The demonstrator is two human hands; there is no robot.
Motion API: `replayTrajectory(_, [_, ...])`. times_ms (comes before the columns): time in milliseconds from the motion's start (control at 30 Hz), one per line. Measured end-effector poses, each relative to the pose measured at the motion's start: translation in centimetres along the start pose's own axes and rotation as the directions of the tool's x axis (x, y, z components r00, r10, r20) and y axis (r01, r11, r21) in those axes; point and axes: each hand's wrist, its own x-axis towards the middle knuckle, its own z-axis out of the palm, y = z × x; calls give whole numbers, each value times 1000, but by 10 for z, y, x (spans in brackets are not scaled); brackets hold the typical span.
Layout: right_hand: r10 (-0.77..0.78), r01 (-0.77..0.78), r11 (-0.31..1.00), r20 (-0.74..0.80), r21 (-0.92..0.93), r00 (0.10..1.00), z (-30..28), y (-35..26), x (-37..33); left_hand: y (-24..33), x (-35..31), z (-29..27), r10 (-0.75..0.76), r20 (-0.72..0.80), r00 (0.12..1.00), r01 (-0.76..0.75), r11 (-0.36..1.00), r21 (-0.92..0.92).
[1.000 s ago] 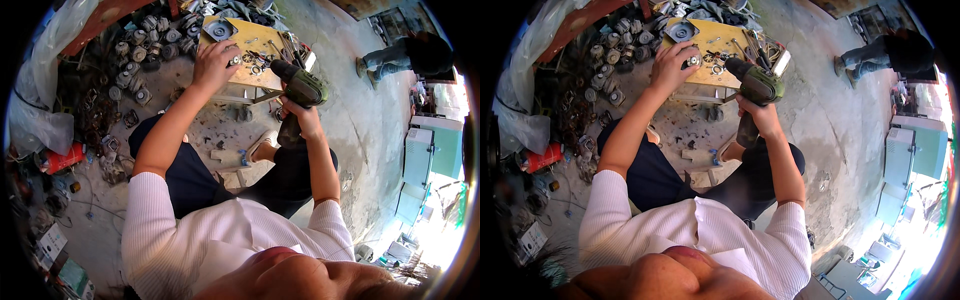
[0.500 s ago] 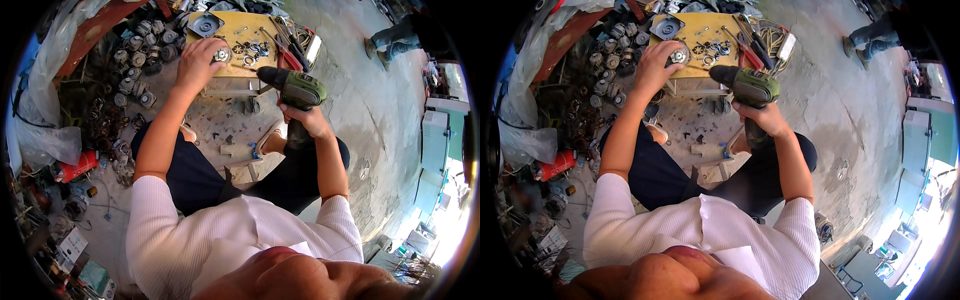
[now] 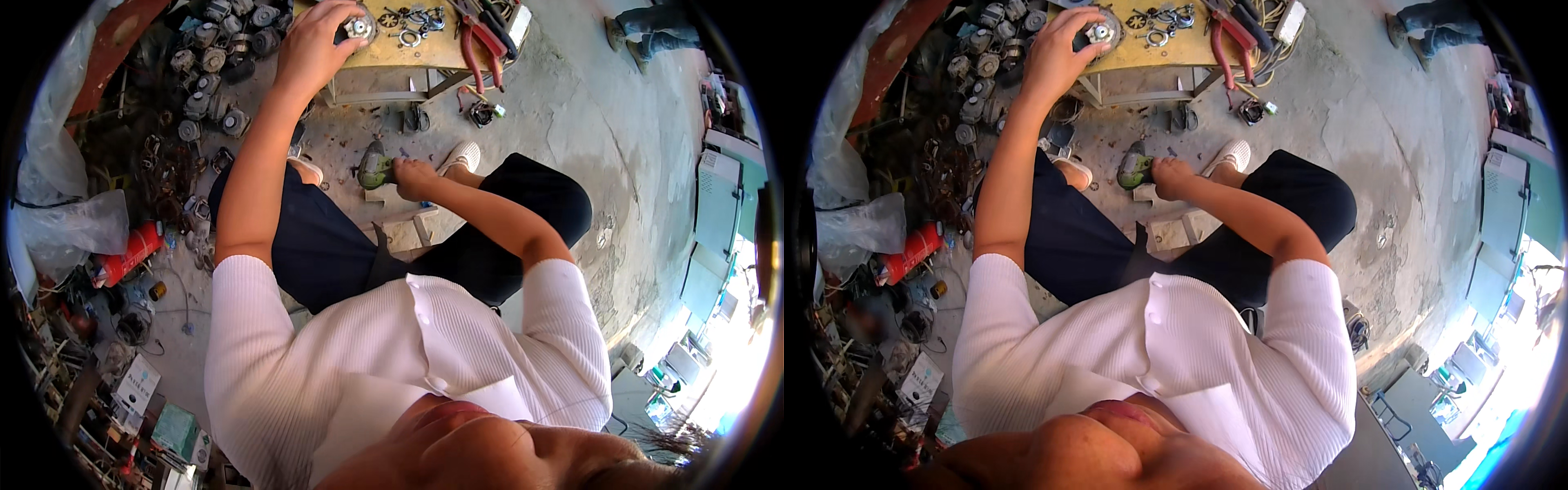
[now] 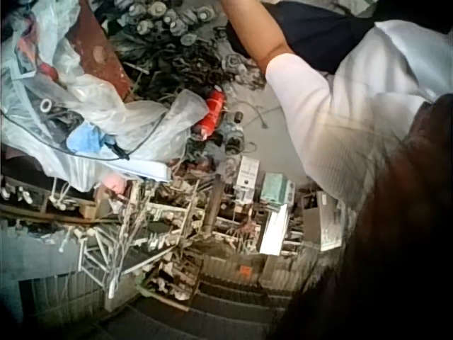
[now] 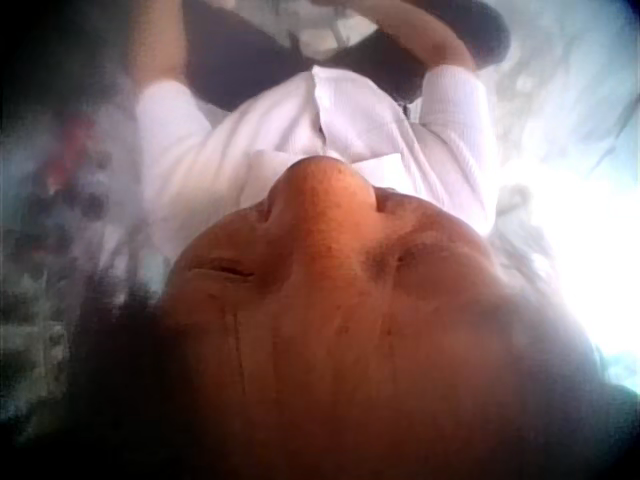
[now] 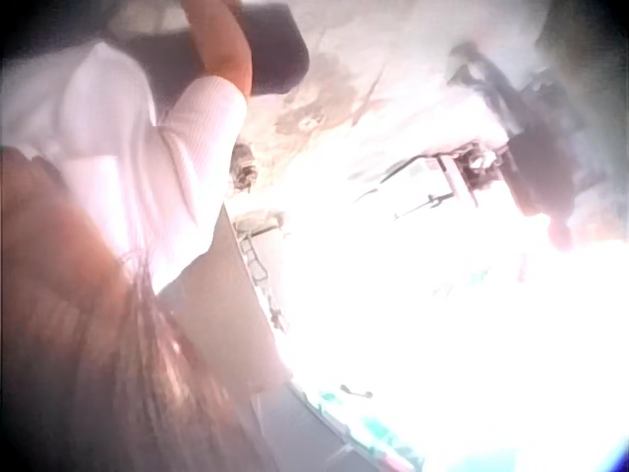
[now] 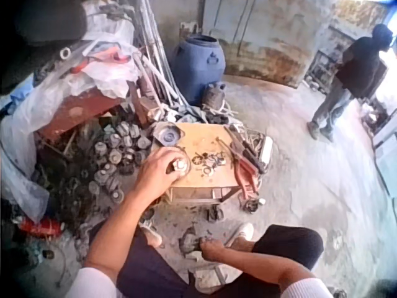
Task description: The person unscrews and removes components from a metal motor housing using a screwdriver, pliers, and a power drill, placing screws and small parts on a yellow surface.
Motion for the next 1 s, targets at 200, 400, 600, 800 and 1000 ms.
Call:
replayTrajectory(200, [394,-394,919,-11,30,919,126,-19,39,35,5,-39,-196,29,980,198,968,-156])
replayTrajectory(400, [615,-626,759,120,177,780,210,-15,54,34,0,-45,-161,98,982,167,984,-57])
replayTrajectory(600, [267,-263,962,408,-67,873,180,-16,57,7,-14,-26,-148,24,989,148,989,-25])
replayTrajectory(800, [-330,372,875,-181,310,927,-76,-52,12,6,-15,-37,-182,52,982,186,978,-97])
replayTrajectory(1000, [-98,450,858,-782,246,616,-241,-39,-28,16,-6,-34,-254,125,959,265,961,-82])
